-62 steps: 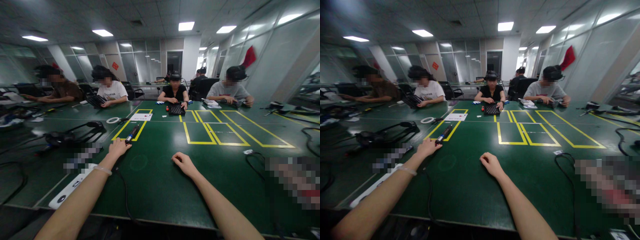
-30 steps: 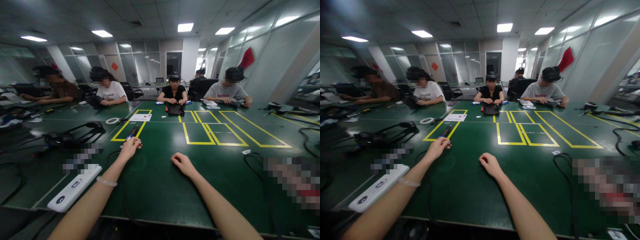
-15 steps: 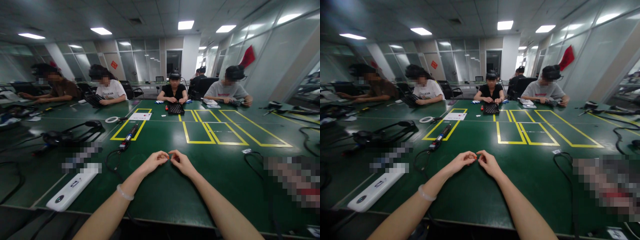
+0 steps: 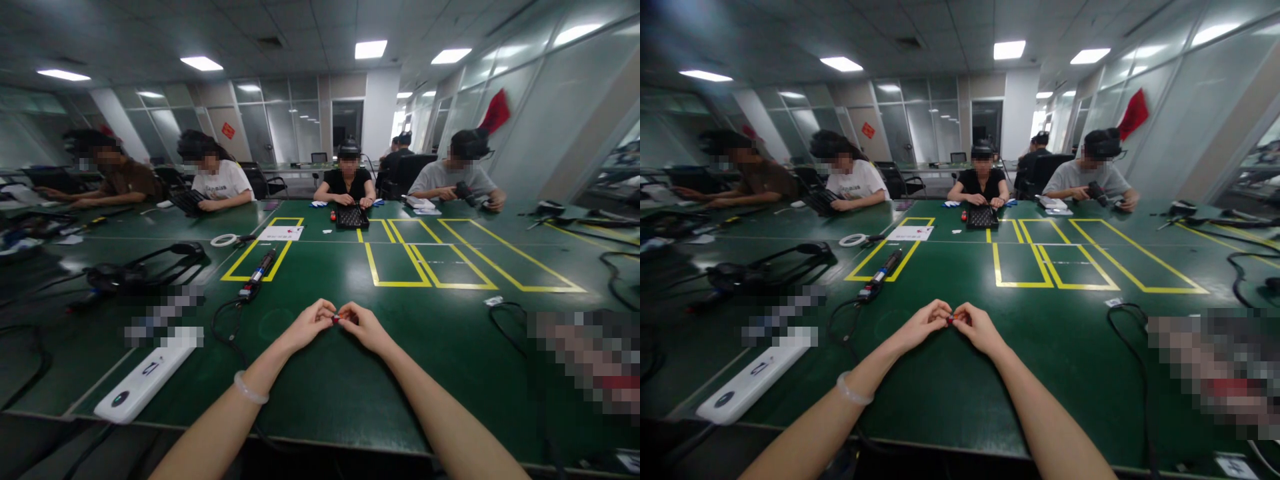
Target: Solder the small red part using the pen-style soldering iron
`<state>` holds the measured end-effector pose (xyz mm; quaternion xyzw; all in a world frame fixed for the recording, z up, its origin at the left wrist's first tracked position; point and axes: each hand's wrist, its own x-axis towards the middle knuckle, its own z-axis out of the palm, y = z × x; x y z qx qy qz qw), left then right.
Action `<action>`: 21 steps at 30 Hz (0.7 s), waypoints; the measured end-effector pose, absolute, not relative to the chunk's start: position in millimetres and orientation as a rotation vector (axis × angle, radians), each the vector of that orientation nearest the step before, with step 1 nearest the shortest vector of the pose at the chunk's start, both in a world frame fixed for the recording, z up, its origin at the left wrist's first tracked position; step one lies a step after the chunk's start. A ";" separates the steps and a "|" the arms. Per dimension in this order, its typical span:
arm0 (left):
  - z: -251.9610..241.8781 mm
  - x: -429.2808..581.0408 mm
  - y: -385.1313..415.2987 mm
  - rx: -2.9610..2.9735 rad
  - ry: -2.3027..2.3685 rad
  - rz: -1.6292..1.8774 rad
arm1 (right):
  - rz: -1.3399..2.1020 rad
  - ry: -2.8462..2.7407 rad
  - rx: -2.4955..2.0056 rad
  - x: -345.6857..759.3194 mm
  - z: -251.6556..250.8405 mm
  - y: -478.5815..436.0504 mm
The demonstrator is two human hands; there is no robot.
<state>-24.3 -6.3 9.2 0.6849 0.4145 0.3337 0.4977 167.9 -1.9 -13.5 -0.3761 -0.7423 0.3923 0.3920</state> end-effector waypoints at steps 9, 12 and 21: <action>24.2 -20.7 -18.8 1.991 1.077 0.825 | 1.094 -1.830 -0.977 167.8 -17.4 2.0; 20.6 -22.8 -16.5 1.959 1.095 0.836 | 1.135 -1.773 -0.909 166.0 -17.1 0.2; 19.3 -28.2 -12.2 2.047 1.172 0.776 | 1.059 -1.824 -0.915 167.3 -16.9 -0.1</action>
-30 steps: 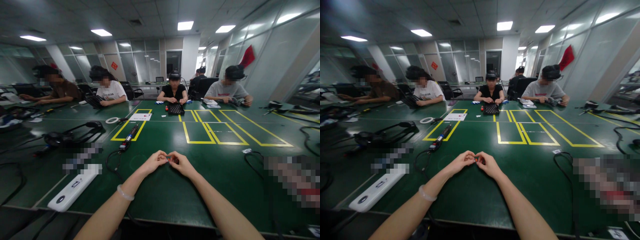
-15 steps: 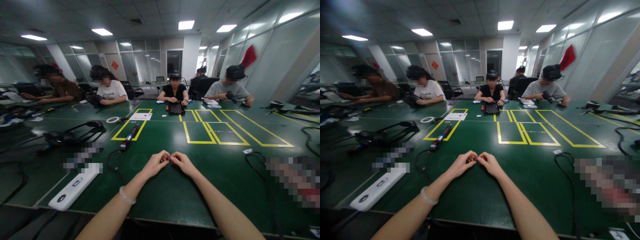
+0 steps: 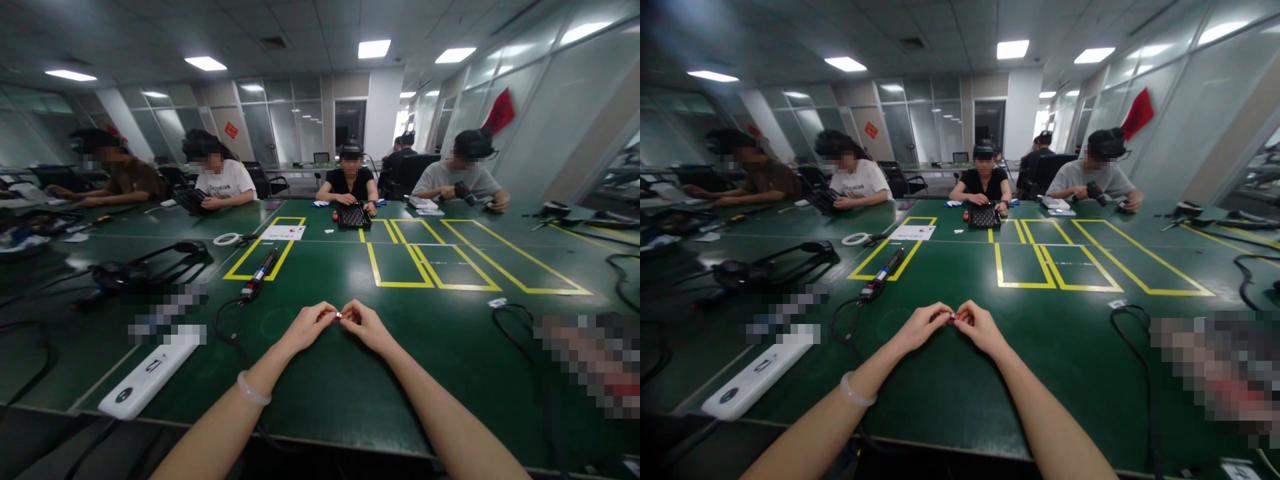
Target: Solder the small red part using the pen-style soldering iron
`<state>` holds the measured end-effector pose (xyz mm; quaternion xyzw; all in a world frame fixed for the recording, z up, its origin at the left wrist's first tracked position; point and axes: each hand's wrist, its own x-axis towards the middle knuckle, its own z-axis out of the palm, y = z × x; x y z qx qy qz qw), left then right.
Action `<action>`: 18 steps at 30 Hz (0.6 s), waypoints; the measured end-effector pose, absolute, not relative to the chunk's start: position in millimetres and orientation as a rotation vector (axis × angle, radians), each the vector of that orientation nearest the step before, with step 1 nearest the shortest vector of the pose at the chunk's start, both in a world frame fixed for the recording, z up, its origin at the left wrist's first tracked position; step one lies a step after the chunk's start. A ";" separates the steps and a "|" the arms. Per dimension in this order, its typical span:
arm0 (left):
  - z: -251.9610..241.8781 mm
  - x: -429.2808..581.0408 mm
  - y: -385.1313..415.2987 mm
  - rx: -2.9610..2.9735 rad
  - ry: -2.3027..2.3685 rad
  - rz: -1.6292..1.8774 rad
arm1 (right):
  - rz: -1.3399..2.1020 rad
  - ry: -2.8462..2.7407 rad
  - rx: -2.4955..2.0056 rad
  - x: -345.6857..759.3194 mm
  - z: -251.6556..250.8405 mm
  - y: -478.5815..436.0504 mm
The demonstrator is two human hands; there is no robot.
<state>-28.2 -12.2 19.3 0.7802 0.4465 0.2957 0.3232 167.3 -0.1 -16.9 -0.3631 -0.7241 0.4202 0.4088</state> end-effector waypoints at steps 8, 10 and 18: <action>26.4 -117.9 38.7 2.288 2.242 0.586 | 1.031 -1.822 -0.985 172.0 -17.0 1.2; 26.2 -149.4 50.5 2.135 2.530 0.425 | 1.033 -1.821 -0.982 171.7 -18.6 2.0; 25.4 -203.8 67.6 1.891 2.463 0.036 | 1.053 -1.798 -0.973 170.5 -20.5 2.5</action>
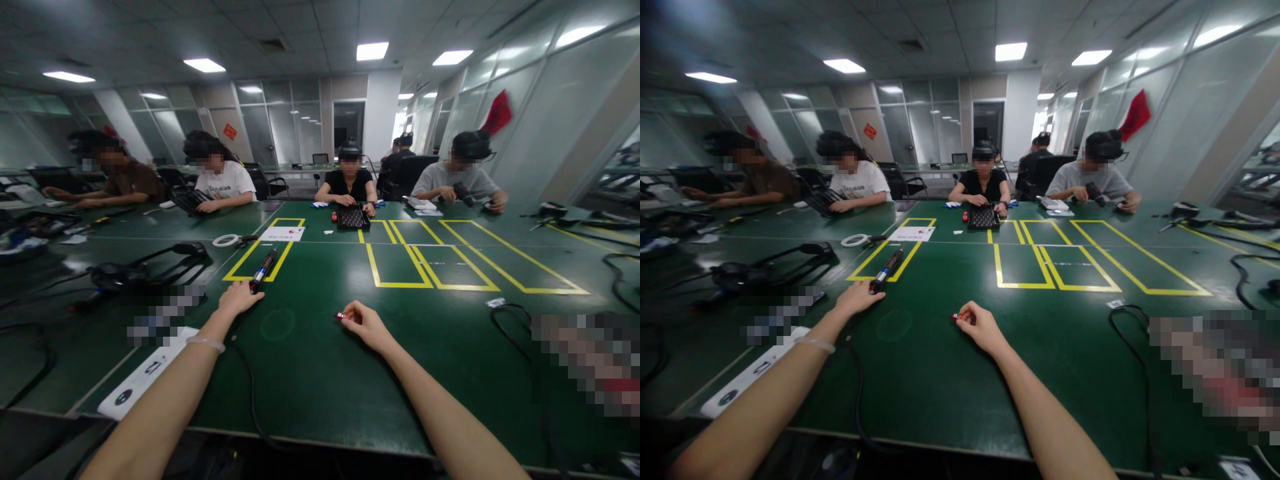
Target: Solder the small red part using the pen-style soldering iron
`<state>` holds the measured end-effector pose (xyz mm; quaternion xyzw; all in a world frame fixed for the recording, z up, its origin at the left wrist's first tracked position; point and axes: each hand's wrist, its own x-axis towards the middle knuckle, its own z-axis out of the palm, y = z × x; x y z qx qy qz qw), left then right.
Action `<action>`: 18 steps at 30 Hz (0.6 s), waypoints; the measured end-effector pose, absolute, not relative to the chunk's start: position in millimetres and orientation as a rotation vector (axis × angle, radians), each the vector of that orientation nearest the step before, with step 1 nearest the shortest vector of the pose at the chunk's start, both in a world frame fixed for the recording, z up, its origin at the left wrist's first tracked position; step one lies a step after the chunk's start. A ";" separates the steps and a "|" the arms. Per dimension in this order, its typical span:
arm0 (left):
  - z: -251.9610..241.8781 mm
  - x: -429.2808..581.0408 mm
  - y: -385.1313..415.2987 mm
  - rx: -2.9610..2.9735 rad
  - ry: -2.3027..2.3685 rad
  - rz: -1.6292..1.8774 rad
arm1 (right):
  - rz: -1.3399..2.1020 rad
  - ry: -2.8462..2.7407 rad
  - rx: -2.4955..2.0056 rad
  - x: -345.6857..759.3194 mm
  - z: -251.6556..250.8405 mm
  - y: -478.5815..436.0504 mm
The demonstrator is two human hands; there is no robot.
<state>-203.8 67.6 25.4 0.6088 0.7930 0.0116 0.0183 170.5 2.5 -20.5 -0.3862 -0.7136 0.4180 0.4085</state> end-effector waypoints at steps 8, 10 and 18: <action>23.1 -170.1 52.4 1.962 2.494 0.091 | 1.027 -1.826 -0.980 169.2 -16.2 -0.2; 23.3 -158.2 45.2 2.008 2.476 0.100 | 1.021 -1.826 -0.982 168.7 -16.4 -0.2; 20.8 -99.8 16.9 2.215 2.326 0.136 | 0.992 -1.832 -0.986 165.1 -16.5 -0.9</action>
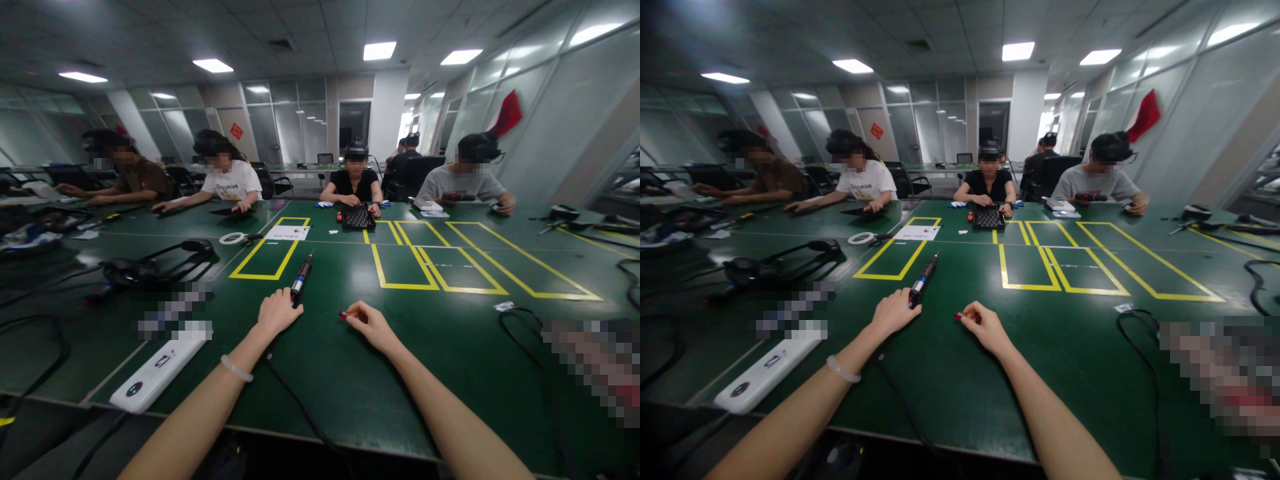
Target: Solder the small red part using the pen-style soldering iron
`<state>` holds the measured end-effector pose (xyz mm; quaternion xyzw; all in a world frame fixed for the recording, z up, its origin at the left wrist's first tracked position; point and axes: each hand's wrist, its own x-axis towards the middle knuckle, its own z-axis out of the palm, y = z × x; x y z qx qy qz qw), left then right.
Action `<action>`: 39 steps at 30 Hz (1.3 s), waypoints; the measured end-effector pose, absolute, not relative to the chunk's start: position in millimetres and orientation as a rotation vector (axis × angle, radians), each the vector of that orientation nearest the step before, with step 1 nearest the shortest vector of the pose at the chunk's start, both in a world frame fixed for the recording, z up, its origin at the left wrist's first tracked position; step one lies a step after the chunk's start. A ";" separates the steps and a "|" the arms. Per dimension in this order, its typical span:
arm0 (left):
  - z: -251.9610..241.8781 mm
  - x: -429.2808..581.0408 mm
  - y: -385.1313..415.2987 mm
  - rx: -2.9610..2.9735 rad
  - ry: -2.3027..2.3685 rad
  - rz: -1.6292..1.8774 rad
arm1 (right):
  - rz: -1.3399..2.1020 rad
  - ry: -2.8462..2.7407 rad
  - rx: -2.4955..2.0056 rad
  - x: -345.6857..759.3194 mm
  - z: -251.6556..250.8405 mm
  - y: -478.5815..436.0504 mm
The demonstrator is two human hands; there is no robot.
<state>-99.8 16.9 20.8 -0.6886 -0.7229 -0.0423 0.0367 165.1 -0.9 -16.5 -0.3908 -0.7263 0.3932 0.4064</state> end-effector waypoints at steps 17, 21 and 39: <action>16.7 -8.2 -24.2 -2.474 -1.874 -0.207 | 0.761 -1.999 -1.048 156.8 -12.0 -6.4; 18.9 -5.6 -26.3 -2.493 -1.851 -0.198 | 0.821 -1.970 -1.022 156.4 -11.3 -7.3; 18.4 2.7 -28.2 -2.410 -1.926 -0.237 | 0.698 -2.019 -0.956 160.6 -7.1 -5.7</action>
